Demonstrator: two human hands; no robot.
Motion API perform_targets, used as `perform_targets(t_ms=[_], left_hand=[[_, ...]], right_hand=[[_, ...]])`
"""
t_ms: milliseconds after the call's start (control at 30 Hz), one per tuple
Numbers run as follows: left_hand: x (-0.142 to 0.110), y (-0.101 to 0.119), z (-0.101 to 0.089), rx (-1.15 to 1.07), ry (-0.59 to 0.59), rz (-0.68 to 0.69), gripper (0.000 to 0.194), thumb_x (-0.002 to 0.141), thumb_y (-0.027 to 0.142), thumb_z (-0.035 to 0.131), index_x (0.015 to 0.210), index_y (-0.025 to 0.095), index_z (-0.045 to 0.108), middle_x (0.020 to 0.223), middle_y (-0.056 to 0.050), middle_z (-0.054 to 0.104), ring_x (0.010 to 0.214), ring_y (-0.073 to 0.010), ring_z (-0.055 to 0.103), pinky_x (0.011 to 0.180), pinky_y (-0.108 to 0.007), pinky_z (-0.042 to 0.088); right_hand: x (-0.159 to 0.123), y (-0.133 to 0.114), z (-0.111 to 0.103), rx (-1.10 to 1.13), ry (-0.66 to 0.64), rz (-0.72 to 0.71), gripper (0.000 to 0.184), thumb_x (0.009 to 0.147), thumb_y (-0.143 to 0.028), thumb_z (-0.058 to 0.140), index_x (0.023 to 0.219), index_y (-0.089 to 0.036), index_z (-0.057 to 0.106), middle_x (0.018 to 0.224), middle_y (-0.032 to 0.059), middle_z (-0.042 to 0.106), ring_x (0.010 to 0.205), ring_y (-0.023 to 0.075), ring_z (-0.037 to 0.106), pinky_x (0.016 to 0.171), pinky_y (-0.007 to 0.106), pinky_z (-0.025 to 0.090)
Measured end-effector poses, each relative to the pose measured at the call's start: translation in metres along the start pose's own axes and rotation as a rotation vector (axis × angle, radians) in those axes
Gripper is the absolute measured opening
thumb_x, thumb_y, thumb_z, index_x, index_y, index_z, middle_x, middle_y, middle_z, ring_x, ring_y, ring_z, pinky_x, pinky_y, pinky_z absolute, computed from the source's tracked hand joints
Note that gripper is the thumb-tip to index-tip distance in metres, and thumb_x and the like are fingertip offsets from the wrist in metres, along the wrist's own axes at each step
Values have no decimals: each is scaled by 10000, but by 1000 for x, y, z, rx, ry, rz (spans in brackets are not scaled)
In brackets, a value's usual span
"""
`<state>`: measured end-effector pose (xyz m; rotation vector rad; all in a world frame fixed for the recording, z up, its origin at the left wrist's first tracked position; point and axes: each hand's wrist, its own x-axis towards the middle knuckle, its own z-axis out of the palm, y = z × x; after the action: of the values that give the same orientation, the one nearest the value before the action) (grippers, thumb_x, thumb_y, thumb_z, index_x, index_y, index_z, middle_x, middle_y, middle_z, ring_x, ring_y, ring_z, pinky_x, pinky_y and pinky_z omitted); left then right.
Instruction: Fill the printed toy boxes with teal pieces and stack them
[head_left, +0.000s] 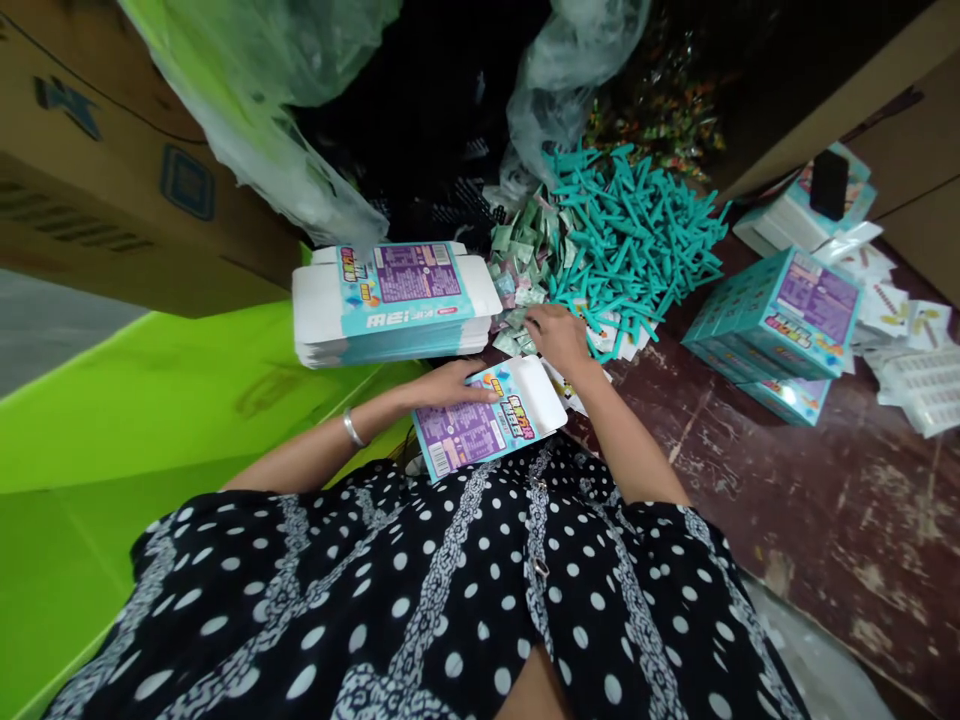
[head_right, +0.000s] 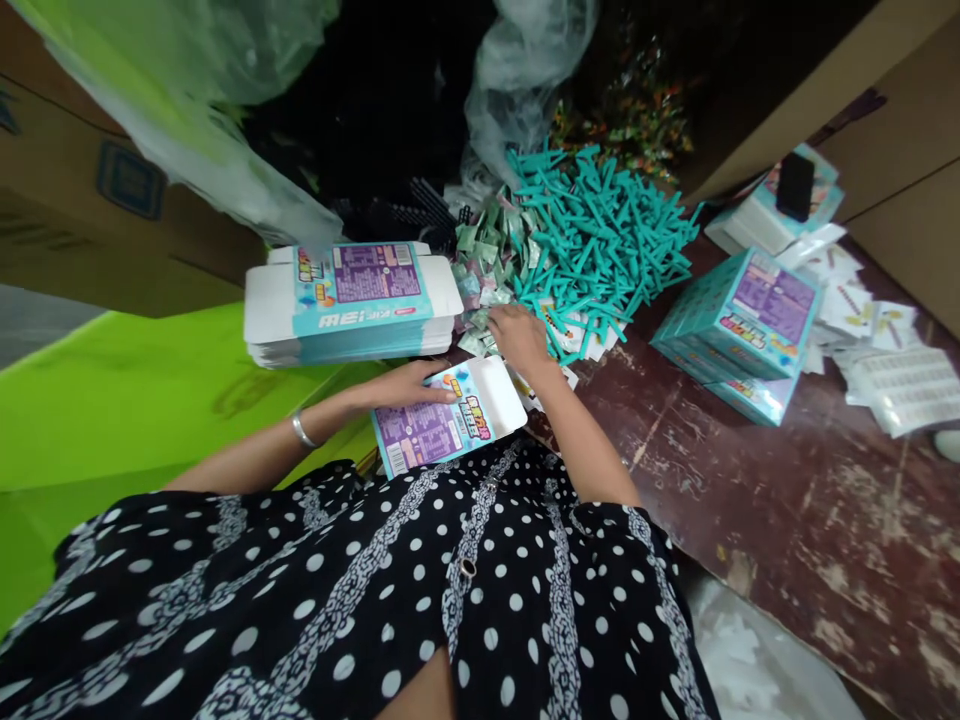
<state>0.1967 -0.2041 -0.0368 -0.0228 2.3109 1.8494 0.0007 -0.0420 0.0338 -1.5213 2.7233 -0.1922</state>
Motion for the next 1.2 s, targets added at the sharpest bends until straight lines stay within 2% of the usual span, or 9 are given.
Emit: perform_targets(t_ms=[200, 367, 433, 533, 633, 733, 833, 1033, 1200], left_hand=[[-1, -2, 1, -120, 98, -33, 616, 838, 675, 813, 1209, 185, 778, 1225, -158, 829, 1025, -353, 795, 836, -428, 618], [1, -4, 3, -156, 145, -44, 635, 865, 675, 803, 1248, 172, 744, 1271, -160, 820, 1036, -347, 800, 837, -412, 626], [2, -4, 3, -173, 142, -42, 637, 874, 678, 797, 1263, 178, 731, 1294, -150, 816, 1045, -335, 797, 844, -404, 625], [3, -2, 3, -161, 139, -54, 612, 872, 675, 790, 1235, 185, 742, 1294, -136, 817, 1084, -340, 784, 874, -410, 615], [4, 0, 3, -185, 143, -57, 584, 855, 649, 810, 1223, 199, 759, 1291, -128, 820, 1100, -343, 777, 919, -427, 609], [6, 1, 5, -231, 149, -41, 554, 832, 636, 832, 1175, 206, 772, 1233, -125, 833, 1039, -332, 779, 889, -421, 609], [8, -1, 6, -207, 168, -22, 544, 819, 660, 823, 1099, 195, 772, 1155, -126, 834, 1018, -342, 774, 853, -416, 600], [11, -7, 9, -192, 179, 3, 585, 837, 690, 801, 1126, 182, 761, 1219, -144, 824, 1103, -368, 773, 906, -423, 582], [13, -8, 10, -222, 206, 13, 537, 798, 673, 842, 1044, 202, 763, 1155, -119, 844, 1060, -359, 781, 880, -413, 584]], right_hand=[[-30, 11, -26, 416, 400, 234, 210, 1100, -342, 568, 1045, -224, 733, 999, 93, 814, 956, 256, 813, 889, 382, 605], [-64, 4, -42, 742, -49, 289, 253, 990, -456, 713, 927, -211, 717, 786, 50, 772, 696, 225, 787, 679, 326, 597], [-63, 10, -48, 576, -70, 315, 223, 1014, -397, 682, 958, -195, 757, 866, 78, 794, 748, 238, 796, 731, 342, 604], [-49, 31, -59, 32, 55, 440, 228, 1037, -243, 619, 1138, -168, 809, 1184, 173, 799, 999, 315, 803, 880, 402, 594], [-39, 52, -67, -324, -59, 509, 355, 1027, -173, 601, 1325, -138, 792, 1414, 255, 700, 1123, 382, 775, 905, 436, 578], [-39, 69, -71, -365, -117, 443, 353, 1051, -200, 560, 1305, -130, 797, 1389, 260, 712, 1121, 387, 775, 882, 441, 581], [-37, 85, -84, -220, -2, 350, 245, 1012, -264, 613, 1158, -157, 779, 1150, 206, 805, 1067, 380, 795, 886, 448, 589], [39, 68, -113, 355, 327, 159, 358, 1039, -600, 578, 1063, -244, 599, 917, 123, 808, 612, 249, 719, 625, 372, 560], [151, -1, -78, 270, 191, 2, 361, 1016, -549, 672, 1059, -193, 714, 731, 87, 740, 728, 283, 732, 805, 429, 602]])
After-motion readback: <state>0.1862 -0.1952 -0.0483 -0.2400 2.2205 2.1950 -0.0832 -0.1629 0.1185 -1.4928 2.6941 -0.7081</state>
